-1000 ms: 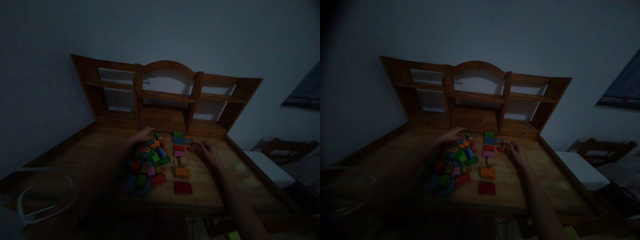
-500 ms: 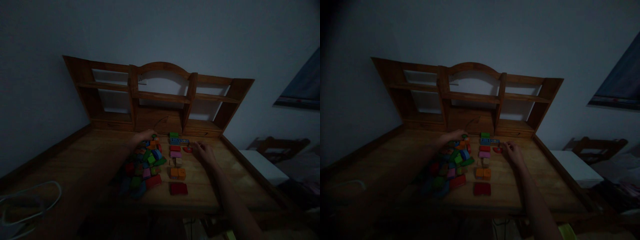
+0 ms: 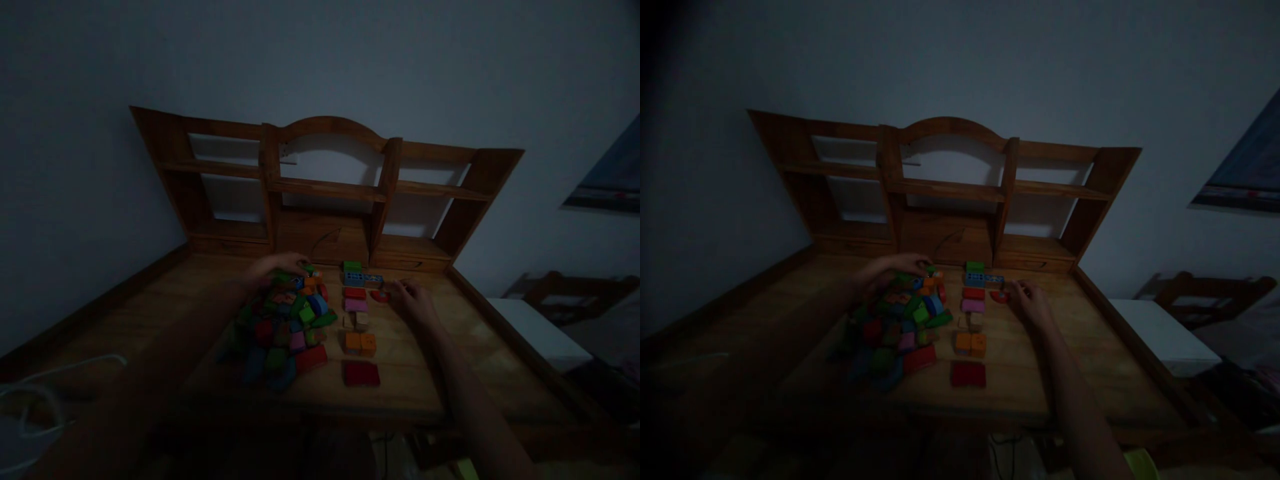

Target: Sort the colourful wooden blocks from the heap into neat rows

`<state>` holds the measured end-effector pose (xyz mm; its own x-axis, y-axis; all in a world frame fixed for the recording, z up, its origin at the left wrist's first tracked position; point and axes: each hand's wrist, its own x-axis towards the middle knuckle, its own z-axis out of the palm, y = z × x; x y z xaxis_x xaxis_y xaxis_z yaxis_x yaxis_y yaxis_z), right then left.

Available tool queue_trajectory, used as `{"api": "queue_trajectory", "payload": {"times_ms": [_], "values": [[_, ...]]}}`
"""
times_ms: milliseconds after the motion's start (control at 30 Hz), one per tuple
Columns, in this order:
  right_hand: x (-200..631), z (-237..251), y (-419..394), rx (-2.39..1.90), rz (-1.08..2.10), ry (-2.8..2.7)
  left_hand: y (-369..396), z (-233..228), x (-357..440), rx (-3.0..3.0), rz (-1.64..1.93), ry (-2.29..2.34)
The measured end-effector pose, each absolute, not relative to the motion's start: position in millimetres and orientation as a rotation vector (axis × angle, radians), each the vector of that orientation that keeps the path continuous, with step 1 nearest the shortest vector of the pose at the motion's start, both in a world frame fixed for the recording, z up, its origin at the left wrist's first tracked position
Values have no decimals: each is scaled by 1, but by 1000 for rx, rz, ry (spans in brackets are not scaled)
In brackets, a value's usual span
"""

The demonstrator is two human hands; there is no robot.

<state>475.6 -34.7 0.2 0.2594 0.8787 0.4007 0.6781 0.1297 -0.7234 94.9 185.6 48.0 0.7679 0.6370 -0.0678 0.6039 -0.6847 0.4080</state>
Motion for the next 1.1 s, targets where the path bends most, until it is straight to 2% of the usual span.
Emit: {"api": "queue_trajectory", "payload": {"times_ms": [167,367,533,767,967,1100], "values": [[477,0,-33,-1604,261,-1487,162,75,75,2439,52,790],[473,-3,-36,-1614,339,-1497,91,103,59,2543,-21,699],[474,1,-35,-1604,280,-1568,71,89,46,2653,50,587],[474,0,-36,-1628,278,-1541,66,67,54,2850,25,729],[470,5,-39,-1613,304,-1506,58,80,60,2813,31,785],[457,18,-41,-1563,337,-1365,50,97,67,2680,299,750]]}}
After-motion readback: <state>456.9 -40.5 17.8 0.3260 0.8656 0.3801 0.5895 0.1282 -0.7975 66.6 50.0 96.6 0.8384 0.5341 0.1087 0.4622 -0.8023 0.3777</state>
